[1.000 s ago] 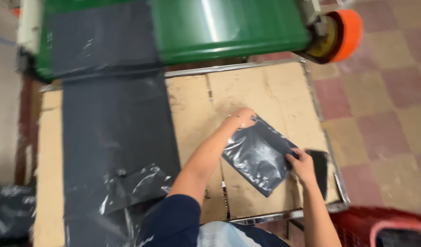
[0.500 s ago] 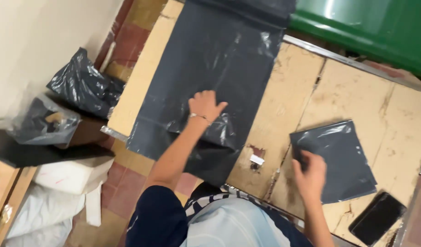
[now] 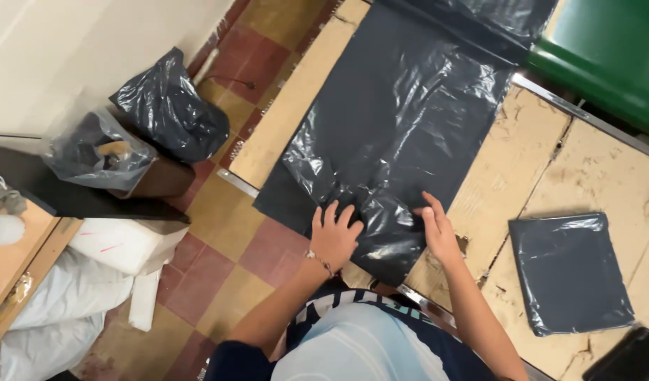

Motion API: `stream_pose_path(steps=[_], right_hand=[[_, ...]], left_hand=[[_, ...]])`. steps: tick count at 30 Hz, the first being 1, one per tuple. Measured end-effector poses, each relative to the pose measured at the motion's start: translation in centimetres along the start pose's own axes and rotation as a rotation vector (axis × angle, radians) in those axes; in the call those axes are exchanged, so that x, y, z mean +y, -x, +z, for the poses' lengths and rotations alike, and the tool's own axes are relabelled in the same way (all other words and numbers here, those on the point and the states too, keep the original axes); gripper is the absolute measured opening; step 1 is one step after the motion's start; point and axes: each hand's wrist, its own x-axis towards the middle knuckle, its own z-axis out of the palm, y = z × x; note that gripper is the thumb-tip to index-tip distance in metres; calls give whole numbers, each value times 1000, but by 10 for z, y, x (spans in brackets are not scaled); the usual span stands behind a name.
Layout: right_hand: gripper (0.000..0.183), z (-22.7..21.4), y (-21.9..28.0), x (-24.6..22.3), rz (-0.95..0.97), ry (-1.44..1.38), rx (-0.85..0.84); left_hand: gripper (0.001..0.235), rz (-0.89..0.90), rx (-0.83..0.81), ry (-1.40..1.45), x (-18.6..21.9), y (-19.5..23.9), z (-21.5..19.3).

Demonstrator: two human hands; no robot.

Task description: Folding plastic bags and stacking them into a crate at the end of a production line.

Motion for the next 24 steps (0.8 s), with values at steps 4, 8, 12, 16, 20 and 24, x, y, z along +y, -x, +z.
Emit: stream_pose_path(steps=[4,8,12,16,20,24], right_hand=[[48,12,12,0,43,65,22],[52,17,15,19,49,265,49],[21,17,6,60,149,190,260],[60,14,-6,72,372,-9,372],[53,11,-11,27,535,-497,444],[74,8,-17,12,613,-240,324]], left_hand=[[70,-69,-67,34,8,26,-36],[72,-156,-151,42,-6,39,-43],[78,-66,-140,-25,-13,36,-57],[104,175,-106,-82,-18,25,-35],[115,301,82,-194,-33,26,14],[77,318,163,-13,-40,29,18]])
